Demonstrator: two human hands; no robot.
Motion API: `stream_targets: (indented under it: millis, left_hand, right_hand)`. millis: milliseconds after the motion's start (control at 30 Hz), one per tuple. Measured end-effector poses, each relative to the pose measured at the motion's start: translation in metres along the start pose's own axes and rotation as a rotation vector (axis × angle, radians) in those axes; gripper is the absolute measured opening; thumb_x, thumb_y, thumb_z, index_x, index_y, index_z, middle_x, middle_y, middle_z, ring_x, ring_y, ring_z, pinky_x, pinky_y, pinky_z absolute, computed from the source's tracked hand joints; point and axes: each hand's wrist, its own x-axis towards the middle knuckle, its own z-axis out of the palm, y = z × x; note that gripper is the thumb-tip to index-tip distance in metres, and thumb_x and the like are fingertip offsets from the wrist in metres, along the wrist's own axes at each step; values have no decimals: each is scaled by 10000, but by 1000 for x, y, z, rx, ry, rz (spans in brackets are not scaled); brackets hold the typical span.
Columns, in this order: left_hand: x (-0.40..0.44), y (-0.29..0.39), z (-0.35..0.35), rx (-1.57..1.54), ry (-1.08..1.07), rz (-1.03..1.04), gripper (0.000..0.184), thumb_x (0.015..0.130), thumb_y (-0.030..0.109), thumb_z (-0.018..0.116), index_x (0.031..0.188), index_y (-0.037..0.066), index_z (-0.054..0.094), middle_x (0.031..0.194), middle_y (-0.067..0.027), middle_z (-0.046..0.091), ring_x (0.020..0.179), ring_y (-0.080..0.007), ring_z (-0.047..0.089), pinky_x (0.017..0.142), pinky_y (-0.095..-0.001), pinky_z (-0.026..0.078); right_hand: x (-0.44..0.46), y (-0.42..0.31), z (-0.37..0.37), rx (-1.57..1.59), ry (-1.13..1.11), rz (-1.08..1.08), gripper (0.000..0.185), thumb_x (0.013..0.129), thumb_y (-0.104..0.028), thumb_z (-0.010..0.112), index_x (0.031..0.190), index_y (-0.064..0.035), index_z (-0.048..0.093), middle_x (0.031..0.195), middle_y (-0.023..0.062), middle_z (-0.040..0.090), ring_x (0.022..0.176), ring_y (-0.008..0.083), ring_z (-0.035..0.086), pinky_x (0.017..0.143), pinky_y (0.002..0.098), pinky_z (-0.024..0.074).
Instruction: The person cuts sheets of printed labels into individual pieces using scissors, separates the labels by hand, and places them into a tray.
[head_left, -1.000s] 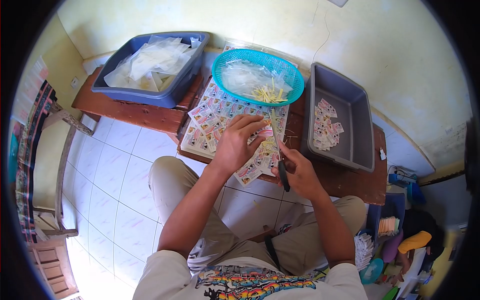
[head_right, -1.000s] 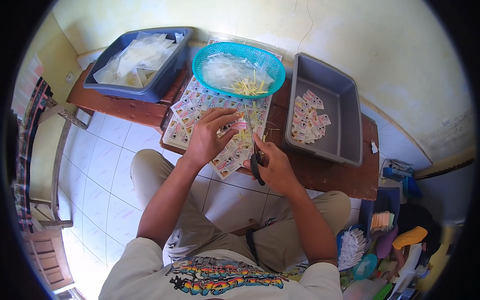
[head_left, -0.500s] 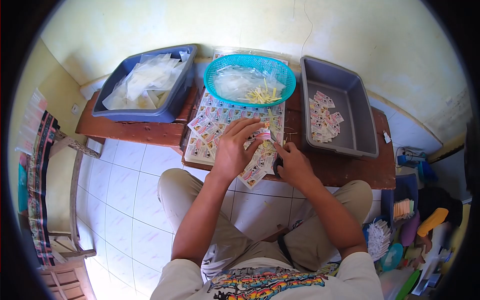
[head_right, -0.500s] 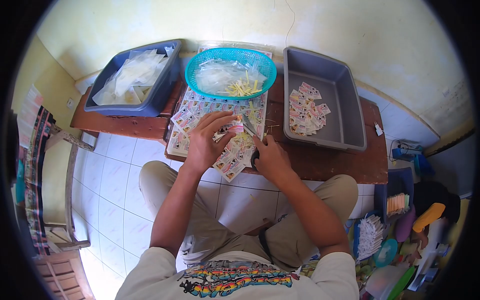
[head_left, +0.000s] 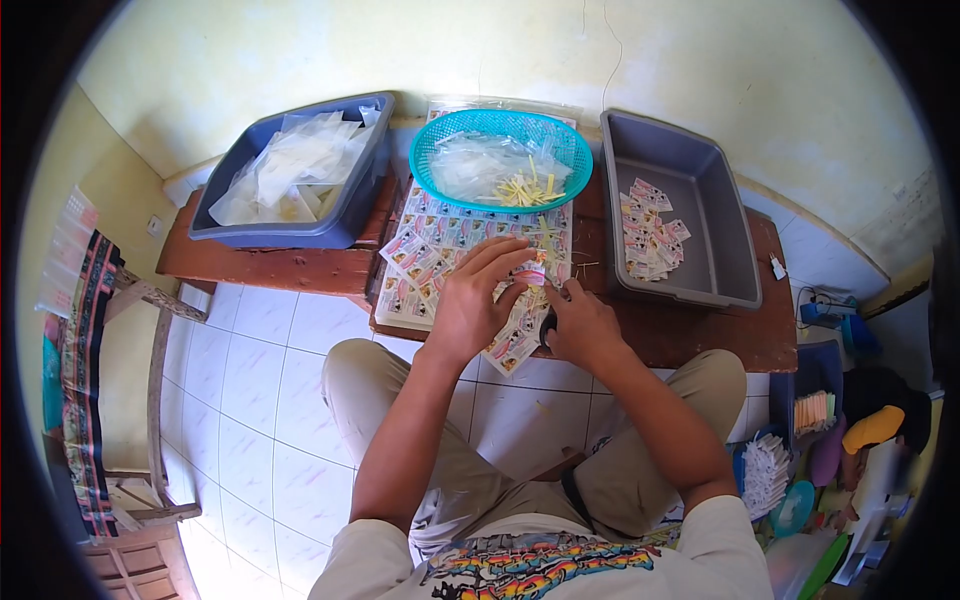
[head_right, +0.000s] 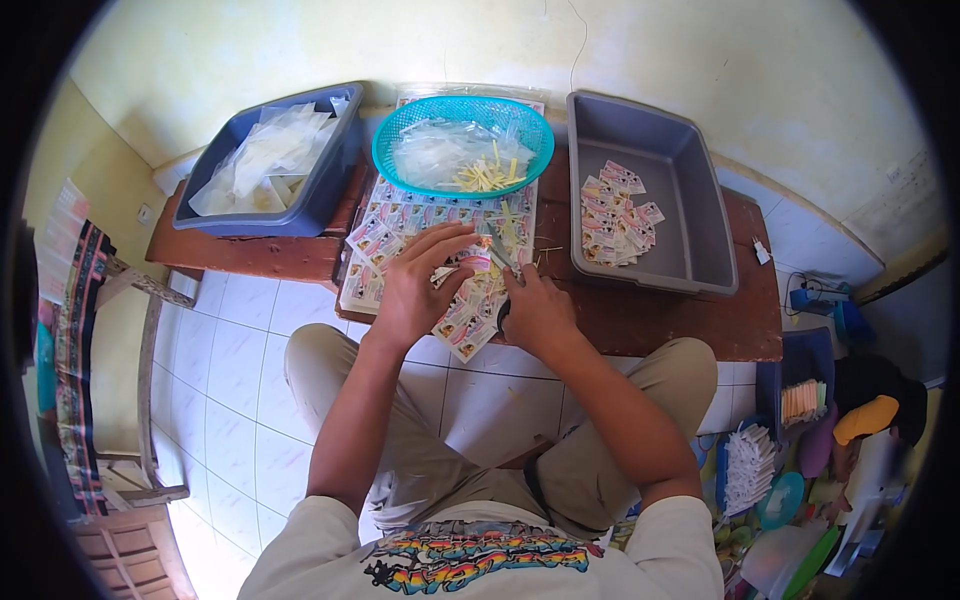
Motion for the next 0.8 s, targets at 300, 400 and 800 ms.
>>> stream_targets:
  millis: [300, 400, 800]
  left_hand:
    - [-1, 3, -4, -27, -78, -6, 554, 763, -84, 829, 1288, 63, 729, 1360, -131, 717, 1335, -340, 639, 1122, -453, 535]
    - [0, 6, -4, -36, -113, -5, 577, 755, -110, 810, 1297, 68, 728, 1366, -122, 716, 1351, -339, 629, 1128, -451, 533]
    - [2, 7, 1, -98, -180, 4, 609, 752, -147, 788, 1319, 65, 720, 1394, -130, 701, 1422, -363, 573, 1151, -466, 511]
  right_hand:
    - [7, 8, -32, 525, 267, -138, 437, 947, -155, 681, 1366, -28, 678, 1167, 199, 729, 967, 346, 747, 876, 438, 599]
    - [9, 9, -35, 849, 360, -144, 319, 987, -162, 681, 1257, -2, 733, 1041, 188, 776, 886, 284, 766, 822, 389, 592]
    - [19, 13, -37, 1145, 210, -79, 200, 974, -70, 760, 1129, 56, 742, 946, 112, 786, 775, 127, 764, 676, 270, 608]
